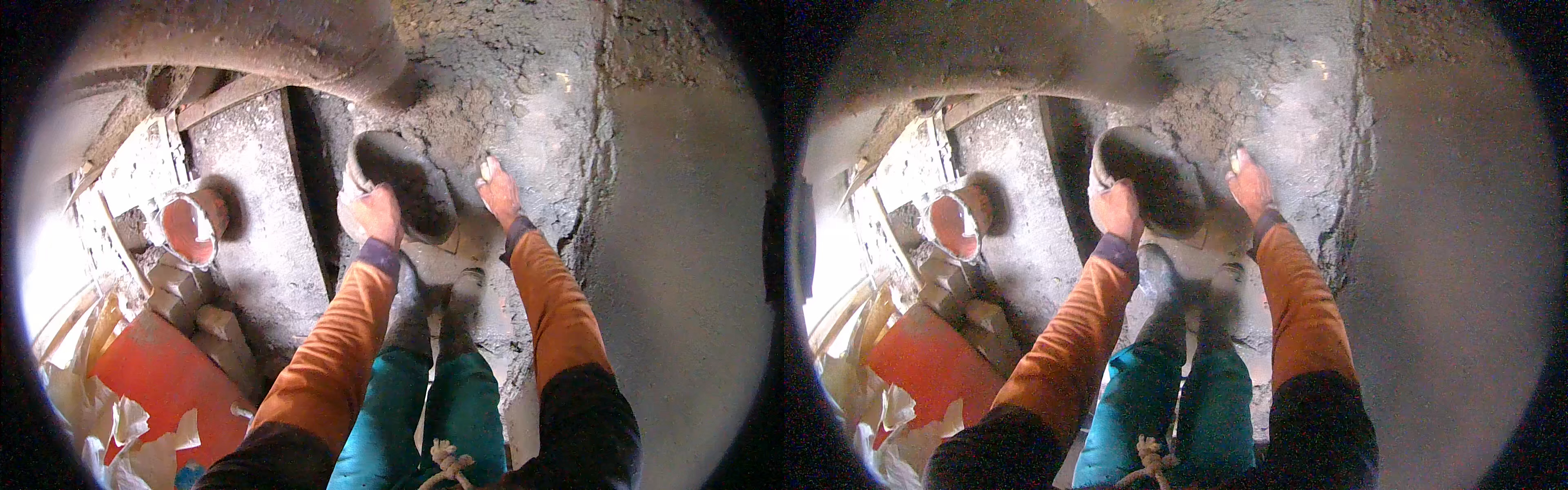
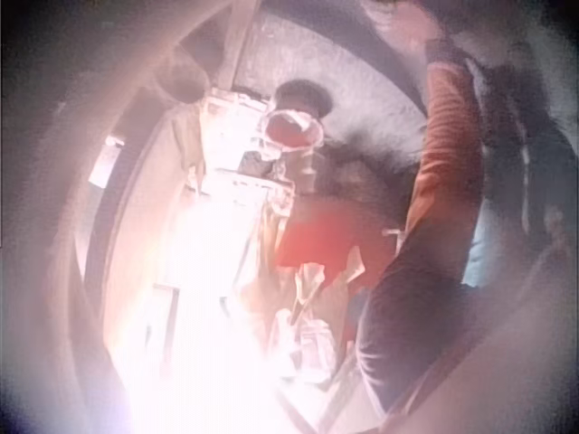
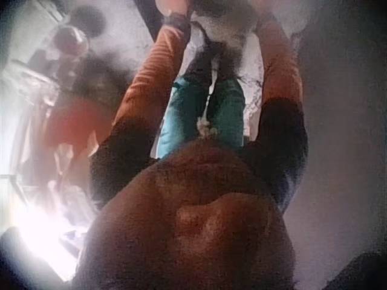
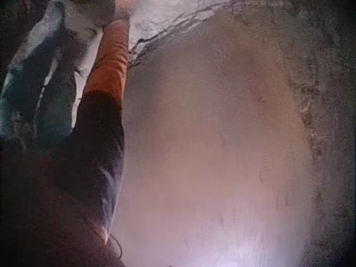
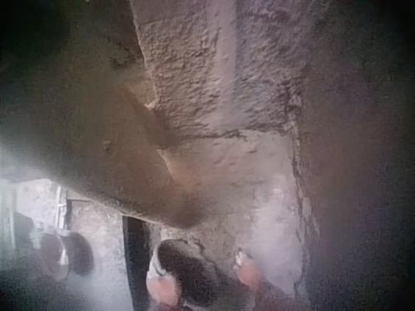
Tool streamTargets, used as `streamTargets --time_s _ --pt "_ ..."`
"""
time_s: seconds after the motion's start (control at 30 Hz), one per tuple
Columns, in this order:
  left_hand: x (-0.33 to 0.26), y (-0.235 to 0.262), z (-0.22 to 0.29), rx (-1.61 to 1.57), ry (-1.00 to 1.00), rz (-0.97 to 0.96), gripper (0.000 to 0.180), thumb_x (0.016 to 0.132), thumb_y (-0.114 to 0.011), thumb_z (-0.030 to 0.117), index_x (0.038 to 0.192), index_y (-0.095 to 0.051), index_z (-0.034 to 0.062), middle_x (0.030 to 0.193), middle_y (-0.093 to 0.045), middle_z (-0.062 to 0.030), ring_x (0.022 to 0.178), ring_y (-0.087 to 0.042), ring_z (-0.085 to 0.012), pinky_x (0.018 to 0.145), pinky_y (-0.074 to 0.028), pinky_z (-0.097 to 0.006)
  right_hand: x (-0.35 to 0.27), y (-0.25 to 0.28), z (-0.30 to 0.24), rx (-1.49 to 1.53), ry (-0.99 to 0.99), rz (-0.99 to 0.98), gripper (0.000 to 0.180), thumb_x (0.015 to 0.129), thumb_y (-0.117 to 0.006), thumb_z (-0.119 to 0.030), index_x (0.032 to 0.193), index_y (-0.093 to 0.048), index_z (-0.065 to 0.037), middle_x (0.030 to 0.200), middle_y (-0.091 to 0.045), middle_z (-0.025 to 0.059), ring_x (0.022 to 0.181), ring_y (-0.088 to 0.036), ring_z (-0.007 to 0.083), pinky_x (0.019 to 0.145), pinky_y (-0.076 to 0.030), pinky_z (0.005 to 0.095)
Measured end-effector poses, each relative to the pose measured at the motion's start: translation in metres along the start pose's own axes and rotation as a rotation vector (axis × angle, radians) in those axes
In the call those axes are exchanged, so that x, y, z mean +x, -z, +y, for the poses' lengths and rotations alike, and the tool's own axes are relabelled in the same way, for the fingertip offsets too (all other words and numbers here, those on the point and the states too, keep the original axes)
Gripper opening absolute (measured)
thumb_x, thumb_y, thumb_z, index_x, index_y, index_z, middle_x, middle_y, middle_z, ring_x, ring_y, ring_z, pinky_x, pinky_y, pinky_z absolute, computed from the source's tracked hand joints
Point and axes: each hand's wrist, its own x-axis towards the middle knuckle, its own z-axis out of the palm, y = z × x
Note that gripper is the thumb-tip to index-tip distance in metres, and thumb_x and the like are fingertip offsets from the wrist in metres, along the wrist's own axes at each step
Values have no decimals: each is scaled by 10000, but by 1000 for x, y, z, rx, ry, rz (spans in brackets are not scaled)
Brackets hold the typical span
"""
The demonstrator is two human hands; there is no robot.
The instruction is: The person scoops wet cement from a bucket with a trowel and applies it to a vertical wall surface, smoothing it in place. The person repeatedly refills the trowel and spreads the cement along the wall.
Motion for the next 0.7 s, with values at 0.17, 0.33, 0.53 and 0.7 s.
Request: streamTargets --time_s 0.17,0.33,0.53,0.7 --pt "8 1 -15 -51 157 11 229 739 -593 36 947 -664 -28 749 -606 -29 610 -522 -140 577 -441 -310 -16 0 -18 83 85 -18 586 803 -689 -241 1333 -495 -83 1069 -665 242 990 -634 443 832 -517 507" --pt "2 19 -24 99 21 13 168 723 -613 87 795 -623 -64 676 -594 -56 595 -548 -174 538 -438 -357 -118 -4 -18 -158 325 -184 643 822 -643 -302 1411 -445 -133 1049 -672 218 932 -653 440 800 -538 490" --pt "-3 79 -53 -137 -10 -85 379 772 -559 34 1146 -599 -11 886 -647 -67 735 -580 -168 657 -477 -330 -178 -18 47 280 -184 -14 538 809 -656 -163 1316 -499 -71 1140 -656 165 897 -660 408 730 -531 500" --pt "3 100 -80 -120 56 -106 281 765 -547 23 1036 -607 -24 803 -600 -60 708 -564 -171 629 -456 -349 -112 -82 111 698 -211 91 603 784 -698 -137 1338 -488 -22 1091 -646 161 888 -649 319 731 -531 419"
